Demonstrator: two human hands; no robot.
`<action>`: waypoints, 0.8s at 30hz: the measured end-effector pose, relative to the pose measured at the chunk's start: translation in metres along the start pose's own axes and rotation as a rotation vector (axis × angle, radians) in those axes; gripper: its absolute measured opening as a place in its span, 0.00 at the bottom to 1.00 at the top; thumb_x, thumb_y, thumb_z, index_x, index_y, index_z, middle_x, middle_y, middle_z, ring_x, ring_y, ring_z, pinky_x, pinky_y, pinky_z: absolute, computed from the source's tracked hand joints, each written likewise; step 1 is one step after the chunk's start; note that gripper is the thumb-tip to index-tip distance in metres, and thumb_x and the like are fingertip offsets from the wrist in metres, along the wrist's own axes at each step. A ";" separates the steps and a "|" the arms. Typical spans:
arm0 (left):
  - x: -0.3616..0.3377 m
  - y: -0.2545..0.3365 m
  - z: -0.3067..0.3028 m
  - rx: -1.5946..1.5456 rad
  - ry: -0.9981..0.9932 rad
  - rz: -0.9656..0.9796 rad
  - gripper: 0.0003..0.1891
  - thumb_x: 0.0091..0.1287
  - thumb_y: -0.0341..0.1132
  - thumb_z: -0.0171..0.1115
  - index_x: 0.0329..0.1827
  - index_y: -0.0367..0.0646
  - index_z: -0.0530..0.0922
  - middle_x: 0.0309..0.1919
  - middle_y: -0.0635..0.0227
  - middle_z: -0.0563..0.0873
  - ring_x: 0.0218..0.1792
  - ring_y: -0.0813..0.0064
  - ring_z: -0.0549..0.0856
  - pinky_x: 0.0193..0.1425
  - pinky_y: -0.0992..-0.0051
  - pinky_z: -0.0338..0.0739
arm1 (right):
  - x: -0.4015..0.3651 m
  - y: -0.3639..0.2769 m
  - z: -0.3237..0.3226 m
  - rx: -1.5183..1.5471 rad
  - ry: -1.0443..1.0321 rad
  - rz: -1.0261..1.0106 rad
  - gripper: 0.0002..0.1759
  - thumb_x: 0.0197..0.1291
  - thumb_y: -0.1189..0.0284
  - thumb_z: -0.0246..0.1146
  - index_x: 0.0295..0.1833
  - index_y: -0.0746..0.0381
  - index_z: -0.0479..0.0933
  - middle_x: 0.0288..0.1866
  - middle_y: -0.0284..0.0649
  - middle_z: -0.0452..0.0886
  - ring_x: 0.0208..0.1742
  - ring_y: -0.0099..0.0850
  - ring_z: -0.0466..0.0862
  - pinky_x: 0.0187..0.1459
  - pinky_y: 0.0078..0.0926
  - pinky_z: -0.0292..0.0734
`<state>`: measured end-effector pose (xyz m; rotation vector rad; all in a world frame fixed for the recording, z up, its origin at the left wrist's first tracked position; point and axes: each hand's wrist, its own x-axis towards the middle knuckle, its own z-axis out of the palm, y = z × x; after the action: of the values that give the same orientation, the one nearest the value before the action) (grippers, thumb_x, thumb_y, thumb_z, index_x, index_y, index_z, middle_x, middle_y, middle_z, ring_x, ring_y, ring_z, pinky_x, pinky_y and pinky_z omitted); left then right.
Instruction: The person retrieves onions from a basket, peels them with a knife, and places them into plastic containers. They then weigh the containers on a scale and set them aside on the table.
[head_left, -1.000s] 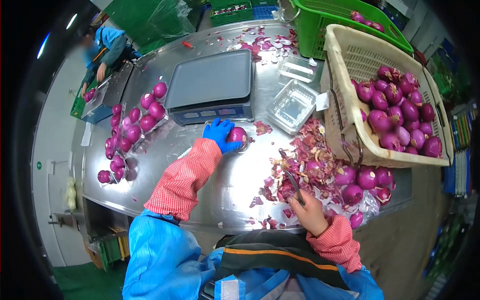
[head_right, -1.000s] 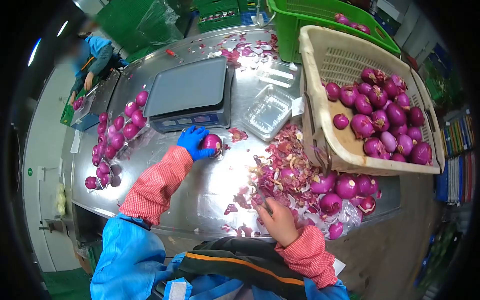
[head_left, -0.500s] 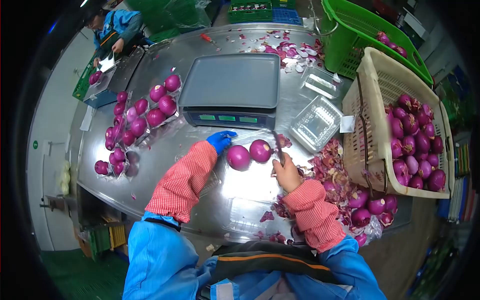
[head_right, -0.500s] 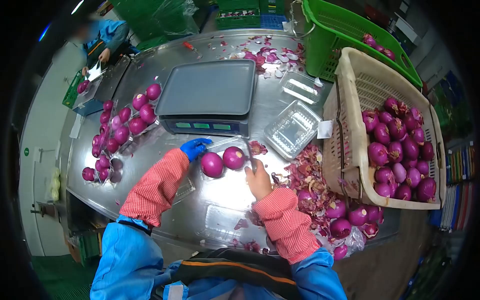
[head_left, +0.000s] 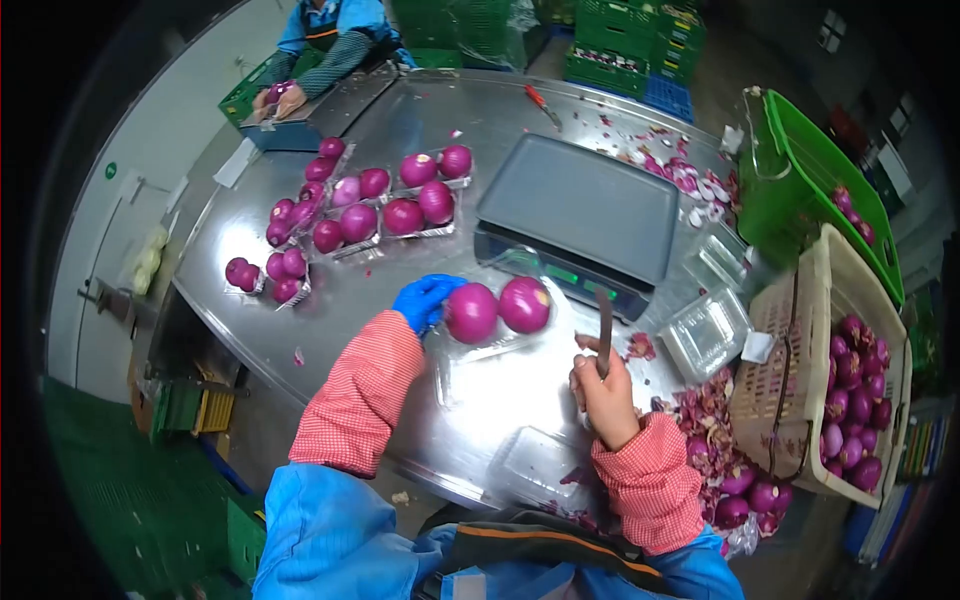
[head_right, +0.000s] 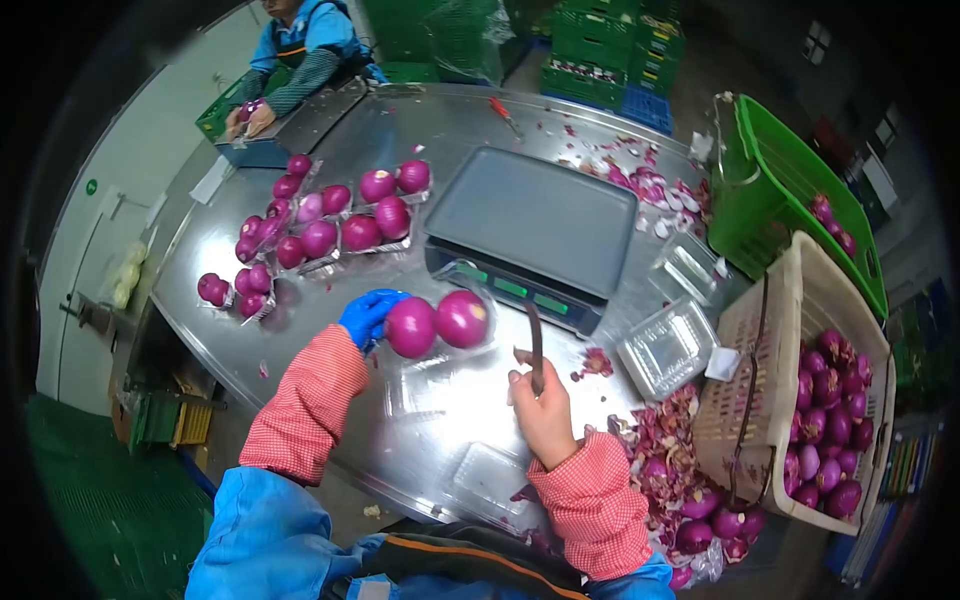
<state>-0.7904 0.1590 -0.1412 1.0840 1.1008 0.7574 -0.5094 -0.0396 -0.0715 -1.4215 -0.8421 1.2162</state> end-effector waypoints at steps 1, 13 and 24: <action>0.010 -0.016 -0.027 -0.040 0.087 0.074 0.13 0.72 0.38 0.60 0.55 0.43 0.84 0.40 0.71 0.88 0.17 0.89 0.68 0.20 0.84 0.62 | 0.001 0.007 0.005 -0.033 -0.011 -0.012 0.18 0.69 0.72 0.59 0.61 0.66 0.74 0.30 0.30 0.76 0.29 0.17 0.74 0.32 0.17 0.69; 0.053 -0.081 -0.218 0.538 0.702 0.344 0.28 0.69 0.40 0.64 0.73 0.49 0.70 0.68 0.53 0.76 0.69 0.56 0.73 0.74 0.66 0.65 | -0.005 0.053 0.019 -0.156 0.007 0.138 0.13 0.69 0.73 0.60 0.56 0.67 0.78 0.28 0.28 0.75 0.28 0.16 0.71 0.30 0.16 0.65; 0.037 -0.002 -0.093 1.711 0.310 0.391 0.38 0.58 0.55 0.70 0.74 0.78 0.65 0.78 0.63 0.60 0.75 0.48 0.62 0.75 0.34 0.48 | -0.012 0.055 0.026 -0.697 -0.160 -0.010 0.16 0.64 0.62 0.66 0.49 0.63 0.81 0.37 0.46 0.86 0.31 0.40 0.84 0.36 0.31 0.78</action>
<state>-0.8681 0.2193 -0.1617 2.7120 1.8433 0.0775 -0.5438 -0.0559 -0.1205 -1.8712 -1.4781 1.0813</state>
